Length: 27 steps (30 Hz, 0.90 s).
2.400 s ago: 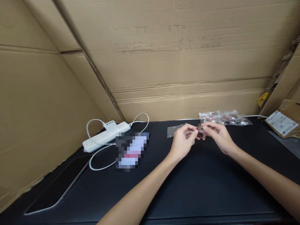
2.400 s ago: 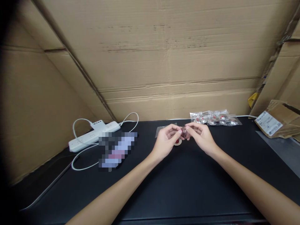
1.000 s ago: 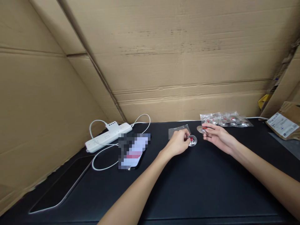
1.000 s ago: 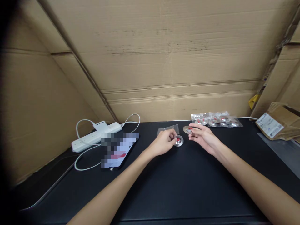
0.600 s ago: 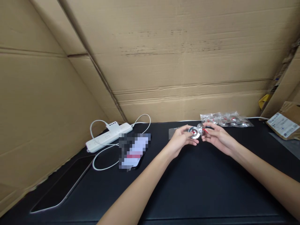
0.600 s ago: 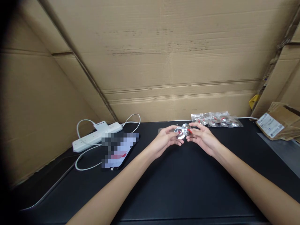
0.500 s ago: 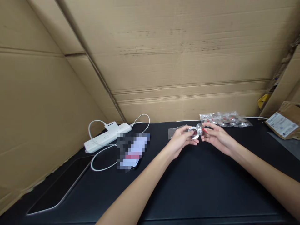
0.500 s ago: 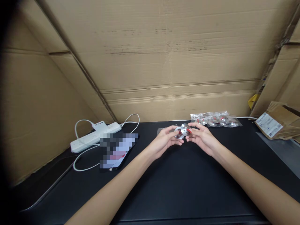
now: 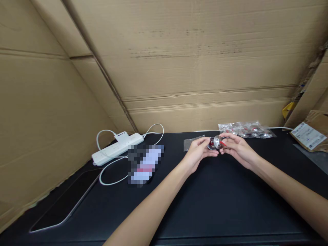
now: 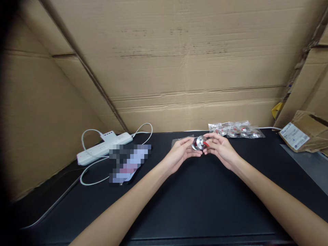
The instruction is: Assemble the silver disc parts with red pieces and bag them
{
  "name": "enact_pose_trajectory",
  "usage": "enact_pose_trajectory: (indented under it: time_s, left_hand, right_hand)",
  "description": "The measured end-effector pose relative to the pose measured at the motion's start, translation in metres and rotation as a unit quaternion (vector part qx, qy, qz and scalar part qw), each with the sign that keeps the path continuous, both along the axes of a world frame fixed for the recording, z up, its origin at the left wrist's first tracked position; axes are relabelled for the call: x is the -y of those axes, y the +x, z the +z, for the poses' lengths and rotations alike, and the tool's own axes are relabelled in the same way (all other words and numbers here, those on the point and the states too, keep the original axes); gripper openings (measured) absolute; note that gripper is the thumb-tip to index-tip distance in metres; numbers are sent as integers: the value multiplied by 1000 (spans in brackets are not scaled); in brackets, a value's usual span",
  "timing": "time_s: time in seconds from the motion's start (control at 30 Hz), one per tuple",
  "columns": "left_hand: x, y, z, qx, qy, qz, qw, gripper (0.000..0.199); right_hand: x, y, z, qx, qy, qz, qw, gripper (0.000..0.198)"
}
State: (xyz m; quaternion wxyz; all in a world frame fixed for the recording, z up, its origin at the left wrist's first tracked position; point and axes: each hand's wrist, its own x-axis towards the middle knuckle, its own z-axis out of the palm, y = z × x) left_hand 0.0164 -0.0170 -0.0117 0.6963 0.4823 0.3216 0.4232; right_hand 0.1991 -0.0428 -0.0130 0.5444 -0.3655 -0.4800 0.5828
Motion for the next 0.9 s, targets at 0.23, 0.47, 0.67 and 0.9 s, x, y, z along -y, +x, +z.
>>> enact_pose_trajectory:
  time_s: [0.23, 0.47, 0.67, 0.9]
  left_hand:
    - [6, 4, 5, 27, -11, -23, 999, 39]
    - [11, 8, 1, -3, 80, -19, 997, 26]
    - [8, 8, -5, -39, 114, 30, 992, 30]
    - [8, 9, -4, -31, 127, 53, 990, 30]
  right_hand:
    - [-1, -6, -4, 117, 83, -65, 988, 26]
    - [-2, -11, -13, 146, 127, -109, 975, 22]
    - [3, -11, -10, 219, 213, -146, 941, 23]
    - [7, -7, -7, 386, 374, -130, 833, 44]
